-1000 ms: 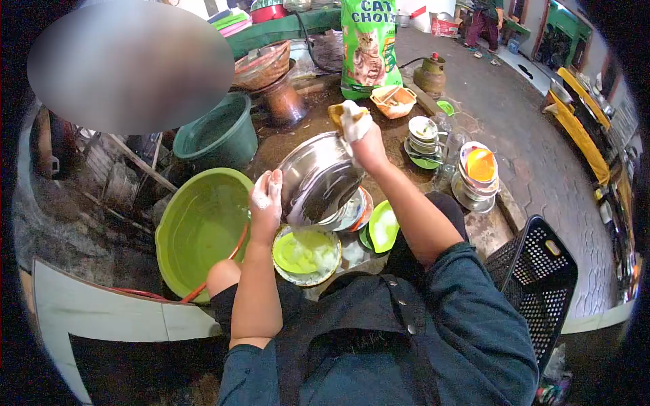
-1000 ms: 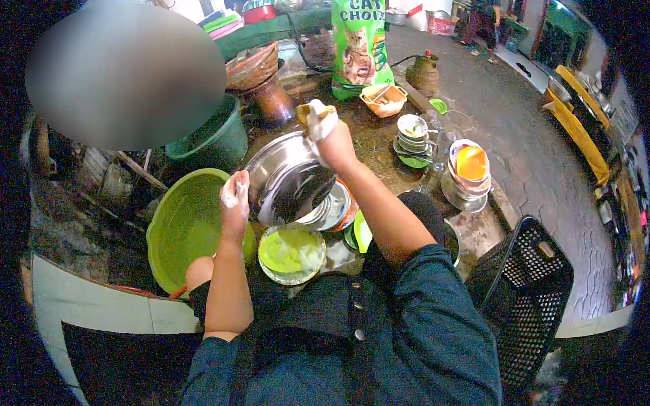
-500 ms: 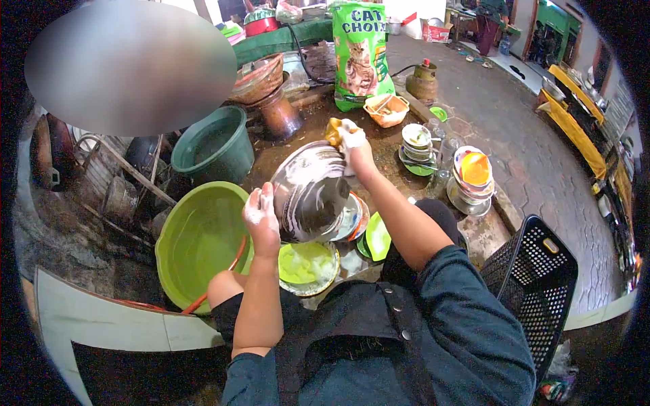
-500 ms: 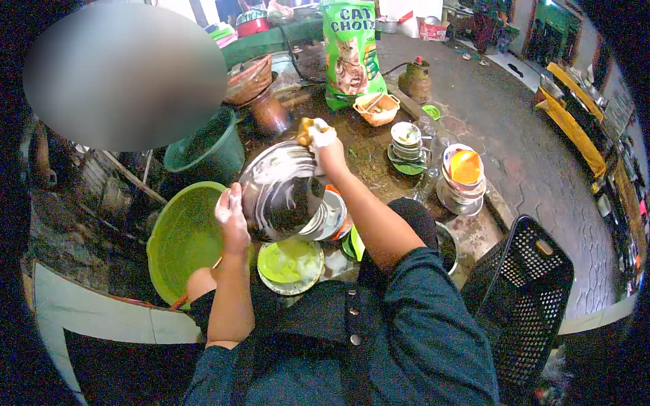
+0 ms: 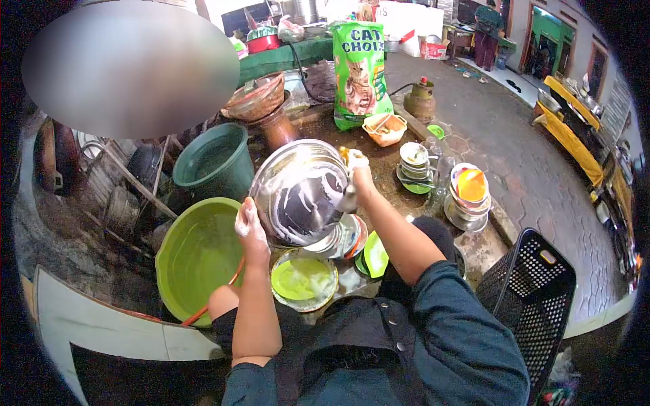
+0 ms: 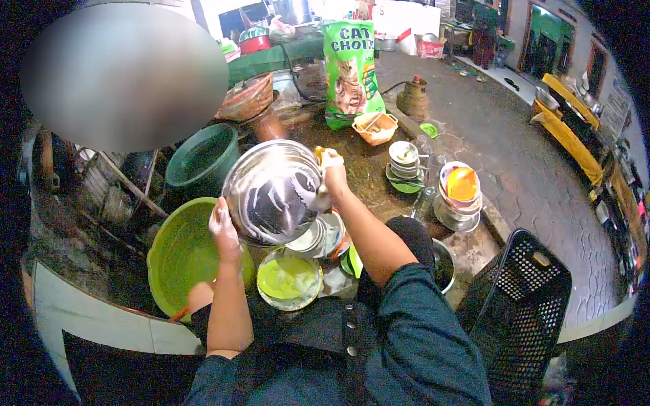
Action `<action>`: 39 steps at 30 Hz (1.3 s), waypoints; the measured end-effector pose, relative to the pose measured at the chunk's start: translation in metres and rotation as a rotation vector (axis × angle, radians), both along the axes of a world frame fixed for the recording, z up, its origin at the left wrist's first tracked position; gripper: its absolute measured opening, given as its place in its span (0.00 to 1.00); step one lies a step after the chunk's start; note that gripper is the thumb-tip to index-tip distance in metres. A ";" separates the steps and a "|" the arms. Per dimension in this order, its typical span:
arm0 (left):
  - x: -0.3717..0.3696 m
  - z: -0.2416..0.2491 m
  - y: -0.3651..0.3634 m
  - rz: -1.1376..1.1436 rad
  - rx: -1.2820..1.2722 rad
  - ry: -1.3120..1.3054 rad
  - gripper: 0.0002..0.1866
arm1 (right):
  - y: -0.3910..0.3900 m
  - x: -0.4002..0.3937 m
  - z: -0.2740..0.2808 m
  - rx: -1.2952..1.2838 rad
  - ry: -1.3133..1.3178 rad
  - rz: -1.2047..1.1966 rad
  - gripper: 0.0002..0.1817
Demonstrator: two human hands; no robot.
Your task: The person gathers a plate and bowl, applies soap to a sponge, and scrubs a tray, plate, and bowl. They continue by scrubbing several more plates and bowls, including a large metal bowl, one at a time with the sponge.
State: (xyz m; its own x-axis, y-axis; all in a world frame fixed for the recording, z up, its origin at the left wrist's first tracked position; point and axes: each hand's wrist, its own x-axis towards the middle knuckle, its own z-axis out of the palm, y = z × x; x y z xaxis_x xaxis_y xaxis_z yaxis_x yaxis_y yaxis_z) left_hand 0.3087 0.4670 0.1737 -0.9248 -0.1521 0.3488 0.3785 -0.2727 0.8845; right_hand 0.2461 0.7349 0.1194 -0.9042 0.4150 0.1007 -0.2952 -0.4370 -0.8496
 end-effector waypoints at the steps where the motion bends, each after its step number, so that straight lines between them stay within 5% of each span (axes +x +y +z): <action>1: 0.001 0.000 -0.001 -0.002 0.007 0.004 0.11 | -0.004 0.013 0.024 0.058 0.012 -0.074 0.09; 3: 0.001 0.000 0.000 0.011 -0.170 0.131 0.09 | 0.006 0.006 0.030 0.213 0.134 -0.052 0.10; 4: -0.002 -0.004 0.006 0.046 -0.169 0.224 0.10 | -0.003 0.024 0.052 0.447 -0.125 -0.184 0.13; 7: 0.021 0.010 0.017 0.173 -0.430 0.178 0.16 | -0.028 0.048 0.065 0.624 -0.184 -0.290 0.15; 10: 0.029 0.018 0.024 0.140 -0.325 0.182 0.16 | 0.003 0.001 0.005 0.181 0.006 -0.271 0.12; 13: 0.020 0.016 0.019 0.119 -0.327 0.221 0.16 | 0.020 0.020 0.012 -0.362 -0.030 -0.244 0.05; 16: 0.006 -0.003 0.008 0.053 -0.477 0.228 0.18 | 0.046 0.021 0.025 -0.551 0.056 -0.298 0.06; 20: 0.034 0.001 0.024 0.001 -0.926 0.333 0.21 | 0.001 0.047 0.069 -0.173 -0.013 -0.014 0.12; 23: 0.039 0.003 0.034 0.001 -1.061 0.407 0.20 | -0.049 0.045 0.049 0.190 -0.118 0.263 0.11; 26: 0.035 0.010 0.025 0.065 -1.138 0.641 0.19 | -0.069 0.059 0.055 1.088 0.635 0.662 0.16; 27: 0.036 0.014 0.025 0.056 -1.136 0.635 0.19 | -0.067 0.065 0.049 0.945 0.315 0.893 0.18; 29: 0.039 0.019 0.019 0.170 -1.170 0.827 0.20 | -0.055 0.074 0.048 1.210 0.339 1.039 0.21; 30: 0.038 0.020 0.014 0.145 -1.186 0.791 0.20 | -0.050 0.079 0.044 1.232 0.099 1.014 0.14; 31: 0.037 0.020 0.008 0.118 -1.208 0.742 0.19 | -0.045 0.071 0.029 1.223 0.218 1.087 0.15; 32: 0.038 0.019 0.004 0.112 -1.116 0.705 0.19 | -0.040 0.089 0.041 1.106 -0.162 1.132 0.15; 33: 0.040 0.019 0.003 0.111 -1.024 0.663 0.19 | -0.034 0.068 -0.013 0.305 -0.567 1.237 0.14; 34: 0.041 0.021 0.002 0.078 -0.977 0.639 0.18 | -0.026 0.072 -0.039 -0.036 -0.666 1.050 0.15; 35: 0.045 0.022 0.001 0.046 -0.925 0.613 0.17 | -0.041 0.099 0.010 0.147 -0.345 1.117 0.15; 36: 0.048 0.024 0.001 0.059 -0.926 0.670 0.18 | -0.030 0.037 -0.098 0.383 -0.498 1.038 0.15; 37: 0.047 0.025 0.002 0.078 -0.924 0.738 0.18 | -0.038 0.066 -0.048 0.588 -0.491 0.995 0.16; 39: 0.045 0.020 0.003 0.071 -0.898 0.735 0.17 | -0.031 0.067 -0.040 0.542 -0.511 1.060 0.17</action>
